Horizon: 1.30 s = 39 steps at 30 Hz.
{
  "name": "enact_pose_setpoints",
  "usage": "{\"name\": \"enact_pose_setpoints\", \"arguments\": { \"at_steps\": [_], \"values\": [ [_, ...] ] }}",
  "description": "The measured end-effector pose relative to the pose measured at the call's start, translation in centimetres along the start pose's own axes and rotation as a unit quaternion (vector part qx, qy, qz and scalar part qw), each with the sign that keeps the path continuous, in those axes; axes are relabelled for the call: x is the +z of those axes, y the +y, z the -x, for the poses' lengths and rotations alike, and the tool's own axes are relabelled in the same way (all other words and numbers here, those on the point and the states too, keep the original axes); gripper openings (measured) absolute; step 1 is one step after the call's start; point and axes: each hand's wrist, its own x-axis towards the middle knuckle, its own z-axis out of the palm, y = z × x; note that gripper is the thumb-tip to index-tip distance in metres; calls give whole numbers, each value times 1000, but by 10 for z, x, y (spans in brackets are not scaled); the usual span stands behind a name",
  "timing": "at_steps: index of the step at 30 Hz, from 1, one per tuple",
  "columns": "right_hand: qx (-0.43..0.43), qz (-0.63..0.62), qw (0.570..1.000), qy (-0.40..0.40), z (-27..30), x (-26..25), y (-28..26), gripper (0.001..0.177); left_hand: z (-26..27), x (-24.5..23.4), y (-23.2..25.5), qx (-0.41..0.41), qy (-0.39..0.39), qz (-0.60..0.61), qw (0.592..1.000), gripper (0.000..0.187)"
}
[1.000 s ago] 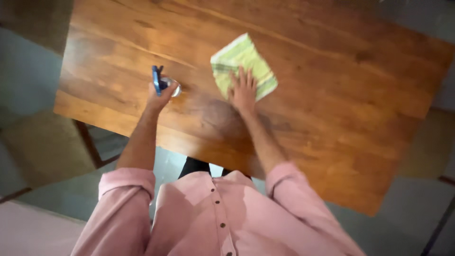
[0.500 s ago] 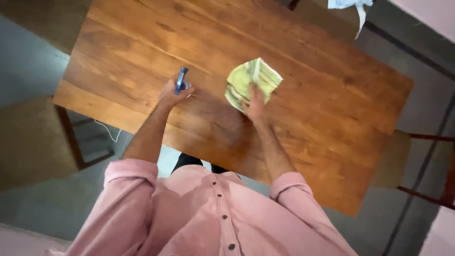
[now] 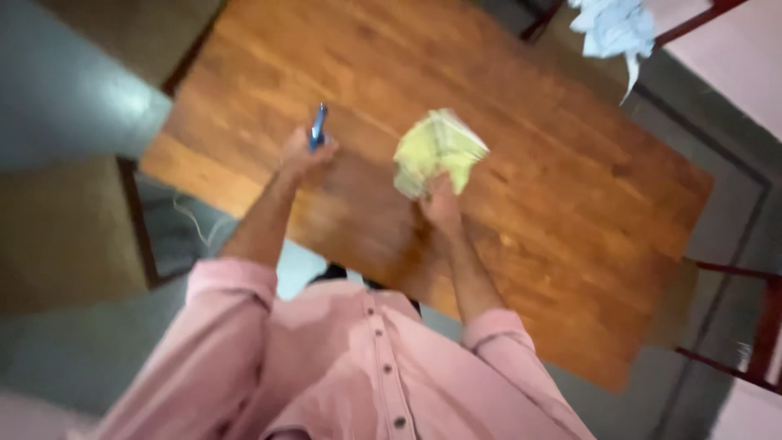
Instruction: The person cleans a wooden chair and a wooden table using a spray bottle and a cloth. They spray the surfaces and wipe them down with the cloth, moving around the furniture to clean different sections.
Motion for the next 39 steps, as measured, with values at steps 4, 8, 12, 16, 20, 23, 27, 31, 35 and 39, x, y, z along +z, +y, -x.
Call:
{"name": "enact_pose_setpoints", "arguments": {
  "at_steps": [4, 8, 12, 16, 20, 23, 27, 31, 35, 39],
  "values": [
    [-96, 1, 995, -37, -11, 10, -17, 46, -5, 1, -31, -34, 23, -114, 993, 63],
    [185, 56, 980, 55, -31, 7, -7, 66, -20, 12, -45, 3, 65, -122, 990, 77],
    [318, 39, 941, 108, -50, 8, -9, 72, -14, 14, -39, 62, 128, -129, 981, 82],
    [255, 1, 967, 27, -66, 18, -44, 69, -6, 5, -9, -66, 49, -119, 990, 63],
    [43, -9, 995, -95, -55, 18, -90, 56, -6, 5, -5, -7, 83, -111, 990, 65],
    [-40, -72, 994, -77, -15, 4, -90, 49, -2, 2, -11, -5, 57, -98, 994, 62],
    [1, -27, 993, 114, 8, -19, -30, 51, -4, -1, -4, -17, 43, -89, 995, 55],
    [263, -32, 950, 164, -1, -31, 13, 59, -4, 1, -1, -33, 57, -109, 992, 54],
    [354, 10, 923, 152, -56, -15, -3, 75, -8, -1, 10, -66, 42, -101, 992, 48],
    [145, -61, 987, 14, -73, 19, -80, 41, -2, -2, 11, -76, 33, -67, 994, 46]
  ]
}}
